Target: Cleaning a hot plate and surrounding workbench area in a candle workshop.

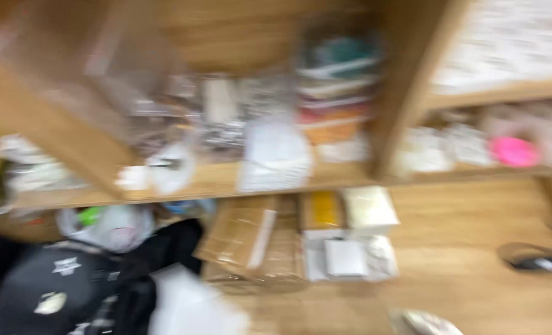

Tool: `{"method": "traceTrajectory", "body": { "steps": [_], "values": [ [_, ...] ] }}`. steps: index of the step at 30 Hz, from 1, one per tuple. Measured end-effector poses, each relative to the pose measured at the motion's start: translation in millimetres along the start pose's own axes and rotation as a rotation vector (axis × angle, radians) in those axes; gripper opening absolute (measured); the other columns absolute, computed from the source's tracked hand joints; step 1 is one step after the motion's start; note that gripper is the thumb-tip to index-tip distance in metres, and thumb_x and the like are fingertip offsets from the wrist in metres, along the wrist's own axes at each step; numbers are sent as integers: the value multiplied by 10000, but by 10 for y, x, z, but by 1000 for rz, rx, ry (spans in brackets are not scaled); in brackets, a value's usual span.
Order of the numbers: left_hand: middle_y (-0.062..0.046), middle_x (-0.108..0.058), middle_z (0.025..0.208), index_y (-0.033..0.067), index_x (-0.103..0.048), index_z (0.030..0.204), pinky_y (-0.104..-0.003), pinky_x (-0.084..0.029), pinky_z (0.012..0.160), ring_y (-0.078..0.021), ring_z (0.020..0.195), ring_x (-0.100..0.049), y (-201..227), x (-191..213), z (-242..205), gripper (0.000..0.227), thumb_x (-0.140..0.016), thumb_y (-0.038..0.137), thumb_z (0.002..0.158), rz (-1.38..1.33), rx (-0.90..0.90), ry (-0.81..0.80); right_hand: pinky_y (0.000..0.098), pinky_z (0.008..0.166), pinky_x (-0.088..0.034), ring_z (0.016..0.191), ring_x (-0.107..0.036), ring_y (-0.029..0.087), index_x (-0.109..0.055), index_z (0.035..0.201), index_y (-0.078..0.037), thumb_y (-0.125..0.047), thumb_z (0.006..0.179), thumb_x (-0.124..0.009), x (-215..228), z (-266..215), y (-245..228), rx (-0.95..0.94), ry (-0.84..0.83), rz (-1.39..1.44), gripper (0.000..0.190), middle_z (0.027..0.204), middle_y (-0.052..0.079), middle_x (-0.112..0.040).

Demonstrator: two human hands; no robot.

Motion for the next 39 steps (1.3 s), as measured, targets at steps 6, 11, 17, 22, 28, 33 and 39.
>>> {"method": "traceTrajectory", "body": {
  "steps": [6, 11, 17, 22, 28, 33, 39],
  "values": [
    [-86, -562, 1437, 64, -584, 1360, -410, -436, 1050, -235, 1276, -548, -824, -2507, -2042, 524, -650, 275, 885, -69, 596, -371, 358, 978, -523, 1102, -677, 227, -640, 1395, 16, -316, 999, -541, 1687, -536, -1645, 3, 235, 66, 526, 1275, 150, -732],
    [-137, -626, 1364, 11, -625, 1359, -387, -459, 1051, -226, 1234, -587, -1301, -3997, -3249, 437, -661, 132, 941, 247, 738, -665, 367, 1021, -490, 1129, -641, 204, -551, 1450, 4, -337, 977, -548, 3185, -1395, -2293, 207, 509, 156, 583, 1322, 115, -682],
    [-80, -739, 1106, 27, -669, 1138, -360, -493, 967, -171, 1069, -665, -1421, -5512, -4246, 214, -662, 102, 938, -95, 1488, -464, 377, 1143, -382, 1282, -557, 219, -455, 1499, 24, -392, 899, -684, 4411, -2282, -2195, 323, 667, 117, 765, 1399, 143, -609],
    [-111, -736, 999, 21, -661, 995, -367, -522, 927, -183, 958, -677, -2013, -6064, -4770, 142, -656, 146, 928, 160, 1537, -717, 355, 1163, -381, 1376, -535, 201, -490, 1497, -6, -620, 898, -690, 4959, -2789, -2402, 376, 760, 188, 882, 1481, 135, -585],
    [-81, -714, 967, 36, -705, 985, -320, -475, 913, -140, 923, -620, -2465, -6754, -5136, 109, -707, 125, 923, 430, 1500, -986, 295, 919, -536, 978, -693, 138, -753, 1073, 22, -133, 805, -805, 5585, -3296, -1647, 79, 1426, 572, 314, 1084, 106, -779],
    [-60, -721, 1043, 44, -681, 1045, -316, -471, 984, -126, 1005, -642, -2542, -7219, -5484, 159, -700, 141, 921, 479, 1557, -1194, 229, 777, -534, 849, -659, 74, -767, 1031, -23, -51, 818, -816, 5628, -3679, -1423, -21, 1864, 466, 220, 958, 23, -751],
    [-50, -661, 1298, 52, -535, 1394, -333, -443, 1104, -146, 1217, -611, -2016, -8135, -5920, 494, -647, 191, 932, 147, 1651, -1576, 225, 718, -531, 839, -681, 100, -773, 1051, -101, -56, 825, -838, 5628, -3848, -1997, -147, 2011, -569, 239, 994, -8, -749]
  ]
}}
Point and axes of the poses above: each hand's wrist, its own z-axis towards the middle knuckle, its own x-axis out of the back of the hand, y = z × x, the point moved 10 cm from there along z, towards the middle knuckle
